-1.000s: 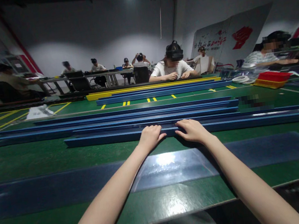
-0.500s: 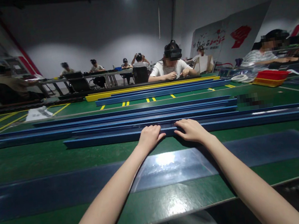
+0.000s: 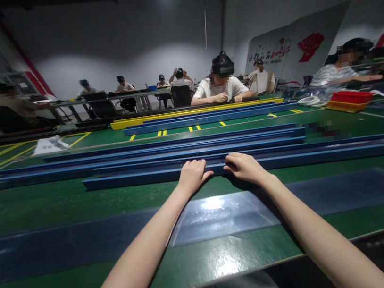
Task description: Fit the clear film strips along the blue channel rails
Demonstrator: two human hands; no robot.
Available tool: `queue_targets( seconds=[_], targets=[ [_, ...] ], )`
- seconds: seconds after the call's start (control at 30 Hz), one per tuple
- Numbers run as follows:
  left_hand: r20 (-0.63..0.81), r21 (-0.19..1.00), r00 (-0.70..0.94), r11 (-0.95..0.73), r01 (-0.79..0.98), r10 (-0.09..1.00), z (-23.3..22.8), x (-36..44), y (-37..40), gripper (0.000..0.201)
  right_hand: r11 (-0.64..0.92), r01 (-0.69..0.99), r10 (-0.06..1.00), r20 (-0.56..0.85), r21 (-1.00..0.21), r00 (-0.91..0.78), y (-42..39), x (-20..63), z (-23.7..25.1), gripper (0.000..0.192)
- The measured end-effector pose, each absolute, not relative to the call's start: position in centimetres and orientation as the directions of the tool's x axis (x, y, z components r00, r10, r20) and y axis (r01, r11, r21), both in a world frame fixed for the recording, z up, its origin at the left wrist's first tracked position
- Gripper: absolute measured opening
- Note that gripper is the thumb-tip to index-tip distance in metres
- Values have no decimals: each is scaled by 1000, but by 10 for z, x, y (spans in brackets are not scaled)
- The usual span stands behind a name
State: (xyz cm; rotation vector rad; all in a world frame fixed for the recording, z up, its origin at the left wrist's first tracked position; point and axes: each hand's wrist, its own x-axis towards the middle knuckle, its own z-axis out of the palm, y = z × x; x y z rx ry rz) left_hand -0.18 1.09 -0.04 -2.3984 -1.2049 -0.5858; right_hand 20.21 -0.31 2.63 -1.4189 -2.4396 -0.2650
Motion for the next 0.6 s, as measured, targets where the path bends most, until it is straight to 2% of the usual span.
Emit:
queue_targets(
  seconds=[0.4, 0.6],
  targets=[
    [480, -100, 491, -511, 854, 727, 4, 1, 10, 36, 478, 878, 827, 344, -13, -445, -1, 203, 25, 11],
    [500, -123, 498, -511, 851, 709, 3, -1, 10, 36, 472, 882, 834, 320, 11, -450, -3, 202, 29, 12]
  ],
)
